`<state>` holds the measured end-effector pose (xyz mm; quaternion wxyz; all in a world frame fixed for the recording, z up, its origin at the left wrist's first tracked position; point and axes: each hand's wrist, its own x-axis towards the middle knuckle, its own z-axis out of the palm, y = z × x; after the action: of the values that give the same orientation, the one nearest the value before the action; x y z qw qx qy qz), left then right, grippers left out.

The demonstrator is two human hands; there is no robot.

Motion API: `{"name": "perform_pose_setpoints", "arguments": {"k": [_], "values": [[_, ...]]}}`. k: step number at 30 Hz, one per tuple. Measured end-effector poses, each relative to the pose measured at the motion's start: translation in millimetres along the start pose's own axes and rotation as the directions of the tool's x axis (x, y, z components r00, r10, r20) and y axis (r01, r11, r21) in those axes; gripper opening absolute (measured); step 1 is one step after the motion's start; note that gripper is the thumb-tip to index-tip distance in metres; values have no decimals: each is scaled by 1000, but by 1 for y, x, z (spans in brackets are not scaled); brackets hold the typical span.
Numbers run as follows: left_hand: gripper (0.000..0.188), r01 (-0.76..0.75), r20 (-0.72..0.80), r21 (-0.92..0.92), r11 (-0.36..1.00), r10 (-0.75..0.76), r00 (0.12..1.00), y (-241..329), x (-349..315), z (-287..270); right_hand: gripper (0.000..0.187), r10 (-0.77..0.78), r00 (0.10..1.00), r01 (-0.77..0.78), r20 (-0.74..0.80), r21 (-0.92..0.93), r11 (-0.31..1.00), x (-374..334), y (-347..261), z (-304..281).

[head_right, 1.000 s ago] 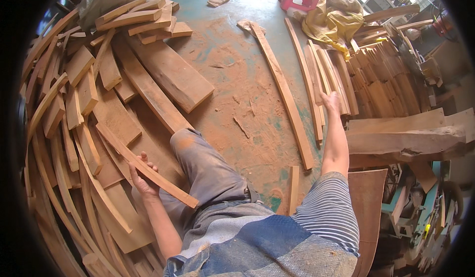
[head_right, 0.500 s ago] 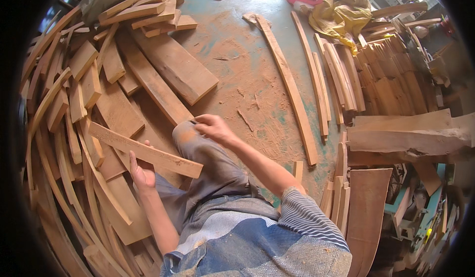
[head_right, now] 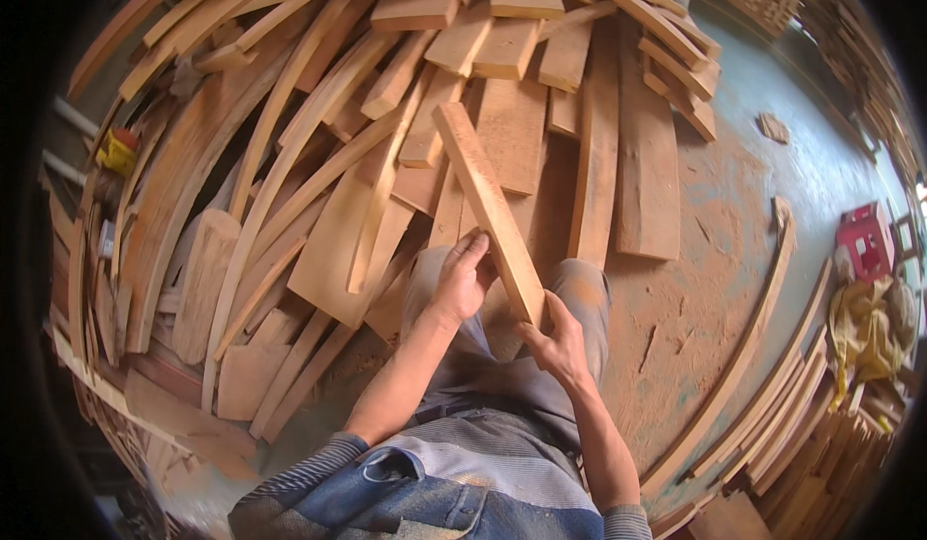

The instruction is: The person sorts through a large pile of wooden planks on the floor, picking up individual pieces, turning them over, and setting them aside.

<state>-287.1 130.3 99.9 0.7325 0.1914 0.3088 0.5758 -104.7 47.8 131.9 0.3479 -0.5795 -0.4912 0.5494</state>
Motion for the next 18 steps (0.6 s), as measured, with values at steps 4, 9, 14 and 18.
{"name": "perform_pose_setpoints", "arguments": {"k": [4,9,14,18], "values": [[31,-7,-4,33,999,7,1000,2,-6,-2,62,-74,997,74,11,-13,997,-2,7,-2],[34,-47,68,99,994,40,997,4,-7,-3,60,37,970,-107,239,287,952,4,6,-11],[49,148,171,-99,984,-130,977,14,-30,11,60,-65,799,-448,597,665,598,7,13,0],[44,56,69,-99,993,-49,996,29,-39,5,69,-79,697,-598,713,638,486,19,15,20]]}}
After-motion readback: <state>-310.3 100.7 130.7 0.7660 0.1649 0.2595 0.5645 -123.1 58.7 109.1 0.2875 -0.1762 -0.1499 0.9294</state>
